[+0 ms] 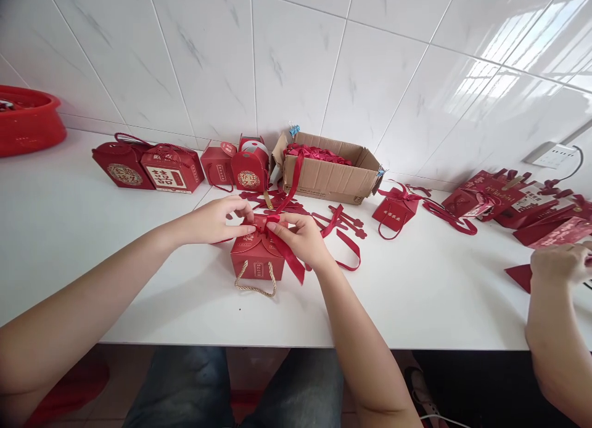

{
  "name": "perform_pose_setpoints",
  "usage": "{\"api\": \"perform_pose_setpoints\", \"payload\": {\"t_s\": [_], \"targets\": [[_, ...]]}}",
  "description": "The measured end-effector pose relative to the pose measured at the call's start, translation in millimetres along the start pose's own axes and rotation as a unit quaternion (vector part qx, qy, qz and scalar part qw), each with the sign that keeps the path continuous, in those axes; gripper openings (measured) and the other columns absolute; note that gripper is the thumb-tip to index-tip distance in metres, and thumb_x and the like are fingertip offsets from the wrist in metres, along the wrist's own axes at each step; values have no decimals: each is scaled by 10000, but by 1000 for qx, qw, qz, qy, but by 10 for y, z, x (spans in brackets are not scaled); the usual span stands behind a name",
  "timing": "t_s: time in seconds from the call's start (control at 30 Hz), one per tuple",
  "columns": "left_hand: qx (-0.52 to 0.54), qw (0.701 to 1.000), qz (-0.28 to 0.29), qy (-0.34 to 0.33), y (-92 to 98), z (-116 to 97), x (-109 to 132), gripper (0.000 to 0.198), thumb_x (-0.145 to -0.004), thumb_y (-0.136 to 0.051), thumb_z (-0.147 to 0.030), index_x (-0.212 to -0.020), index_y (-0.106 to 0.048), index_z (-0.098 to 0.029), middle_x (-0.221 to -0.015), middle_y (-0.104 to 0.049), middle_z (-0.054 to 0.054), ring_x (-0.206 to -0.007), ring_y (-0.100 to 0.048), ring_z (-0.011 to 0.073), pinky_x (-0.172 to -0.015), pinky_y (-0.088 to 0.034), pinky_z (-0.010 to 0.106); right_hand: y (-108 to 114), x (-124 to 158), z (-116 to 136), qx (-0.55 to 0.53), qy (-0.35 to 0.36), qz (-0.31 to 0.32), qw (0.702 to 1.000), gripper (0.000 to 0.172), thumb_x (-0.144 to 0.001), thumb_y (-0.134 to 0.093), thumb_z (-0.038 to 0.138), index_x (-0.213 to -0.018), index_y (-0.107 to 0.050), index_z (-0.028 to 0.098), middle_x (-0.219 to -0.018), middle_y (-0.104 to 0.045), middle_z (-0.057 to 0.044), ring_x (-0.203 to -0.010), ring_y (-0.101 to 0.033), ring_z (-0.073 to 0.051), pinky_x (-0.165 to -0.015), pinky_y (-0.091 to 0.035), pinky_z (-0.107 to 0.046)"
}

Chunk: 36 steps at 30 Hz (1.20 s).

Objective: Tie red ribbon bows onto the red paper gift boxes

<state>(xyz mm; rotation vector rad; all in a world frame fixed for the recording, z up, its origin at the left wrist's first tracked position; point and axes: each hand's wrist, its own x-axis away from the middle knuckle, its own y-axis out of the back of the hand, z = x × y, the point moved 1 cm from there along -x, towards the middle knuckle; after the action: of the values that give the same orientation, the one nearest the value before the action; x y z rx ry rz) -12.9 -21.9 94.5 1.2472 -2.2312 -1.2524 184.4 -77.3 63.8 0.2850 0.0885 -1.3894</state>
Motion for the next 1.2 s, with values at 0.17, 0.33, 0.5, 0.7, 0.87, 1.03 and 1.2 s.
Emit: {"api": "perform_pose_setpoints", "payload": {"t_s": [0.17,0.33,0.5,0.7,0.87,1.03,1.2], "targets": [[16,995,49,88,-36,56,16,360,-730,-620,-529,-835,-523,-199,-921,-636,45,-723,-598,183,-629,-443,288,71,-34,62,13,-55,90,994,255,-835,-620,400,-875,-727,172,-805,-716,-28,-428,-443,-37,-398,-334,-191],[-38,993,78,74,150,-4,-31,356,-678,-665,-529,-772,-600,-192,-820,-652,36,-707,-583,191,-581,-384,259,21,-179,216,73,-134,59,987,136,-799,-626,258,-760,-697,149,-758,-732,-34,-366,-434,-33,-383,-356,-194],[-99,985,140,-19,493,-250,-78,212,-722,-624,-358,-884,-716,-258,-890,-680,1,-760,-591,179,-634,-375,246,-50,-326,331,164,-162,65,971,91,-754,-614,177,-708,-686,143,-702,-731,-43,-389,-499,-62,-424,-421,-203],[-118,985,104,-67,483,-456,-158,194,-791,-536,-294,-830,-722,-255,-898,-641,8,-725,-567,154,-634,-382,263,-44,-346,314,136,-121,144,973,140,-737,-548,126,-727,-682,165,-657,-690,0,-466,-543,-75,-478,-442,-198],[-157,977,79,-118,419,-352,-270,208,-836,-515,-331,-834,-720,-291,-909,-606,18,-856,-532,203,-765,-377,325,39,-333,296,111,-86,203,969,153,-795,-549,188,-718,-676,154,-675,-657,9,-541,-529,-74,-532,-424,-208],[-168,968,-2,-189,304,-266,-465,139,-819,-578,-321,-811,-682,-230,-873,-610,15,-927,-531,215,-935,-331,409,76,-341,270,130,-88,185,970,287,-807,-632,409,-688,-688,153,-618,-623,8,-527,-452,-74,-489,-323,-222],[-223,955,-180,-77,267,-215,-534,229,-766,-639,-378,-850,-652,-165,-976,-600,94,-1003,-520,294,-846,-392,405,46,-370,215,130,-78,95,984,318,-823,-620,423,-686,-704,148,-698,-699,-33,-558,-523,-89,-538,-381,-228]]}}
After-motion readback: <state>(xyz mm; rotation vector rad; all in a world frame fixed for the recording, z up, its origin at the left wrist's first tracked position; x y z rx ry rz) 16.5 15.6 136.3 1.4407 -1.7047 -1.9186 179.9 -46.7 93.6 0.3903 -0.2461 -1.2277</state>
